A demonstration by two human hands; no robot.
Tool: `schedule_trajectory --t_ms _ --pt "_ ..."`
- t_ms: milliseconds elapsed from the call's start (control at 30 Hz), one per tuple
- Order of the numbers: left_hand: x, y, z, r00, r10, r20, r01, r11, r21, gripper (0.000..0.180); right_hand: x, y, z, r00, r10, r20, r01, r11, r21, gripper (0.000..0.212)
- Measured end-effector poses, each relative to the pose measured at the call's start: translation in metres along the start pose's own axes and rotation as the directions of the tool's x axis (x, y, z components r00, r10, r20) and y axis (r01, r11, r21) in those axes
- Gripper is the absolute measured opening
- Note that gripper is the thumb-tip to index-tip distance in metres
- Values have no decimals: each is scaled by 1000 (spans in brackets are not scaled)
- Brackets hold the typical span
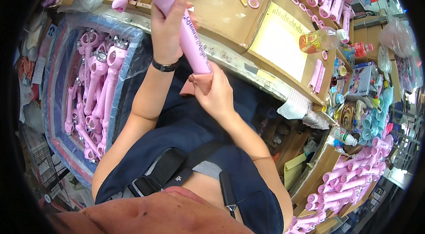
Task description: The person assembles pink plastic batons by inserting a crown-shaped top into the handle, wiping the surface with a cloth, and applying a sticker label. They repeatedly pick batons from a bin, attach the top, clean the body, and place the finished items on a table.
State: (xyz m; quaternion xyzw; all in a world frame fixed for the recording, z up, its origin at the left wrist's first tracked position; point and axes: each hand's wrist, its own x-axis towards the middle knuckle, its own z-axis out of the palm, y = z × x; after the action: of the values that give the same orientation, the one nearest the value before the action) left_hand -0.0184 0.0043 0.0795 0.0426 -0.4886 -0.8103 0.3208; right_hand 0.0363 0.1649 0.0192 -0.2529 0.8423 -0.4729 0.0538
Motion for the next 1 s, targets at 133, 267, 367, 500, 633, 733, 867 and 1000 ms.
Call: schedule_trajectory --t_ms 133,267,367,500,633,733,867,1000 --pt "-4 4 -13 997 -53 -54 46 991 -124 34 -15 2 10 997 -3 -72 29 927 374 66" --pt "-3 9 -19 998 -45 -34 36 974 -223 39 -21 9 5 917 206 341 -384 226 895 60" --pt "1 8 -22 999 -31 -33 22 969 -245 39 -20 14 7 784 -12 620 -568 -418 709 67" --pt "4 1 -27 997 -80 -1 75 942 -327 40 -19 21 13 611 -380 694 -633 -761 140 68" --pt "0 4 -33 989 -29 145 73 947 -312 52 -18 24 6 644 -252 723 -664 -654 363 75" --pt "-6 15 -36 1000 -19 24 22 991 -129 67 -15 24 -6 895 211 392 -443 329 834 52" --pt "-5 23 -39 980 -80 -180 -11 888 -459 67 -3 26 -12 842 -472 -261 421 878 -227 59" --pt "-11 18 -46 980 -83 -181 -8 890 -455 70 -8 26 -13 994 73 -76 -22 851 525 37"
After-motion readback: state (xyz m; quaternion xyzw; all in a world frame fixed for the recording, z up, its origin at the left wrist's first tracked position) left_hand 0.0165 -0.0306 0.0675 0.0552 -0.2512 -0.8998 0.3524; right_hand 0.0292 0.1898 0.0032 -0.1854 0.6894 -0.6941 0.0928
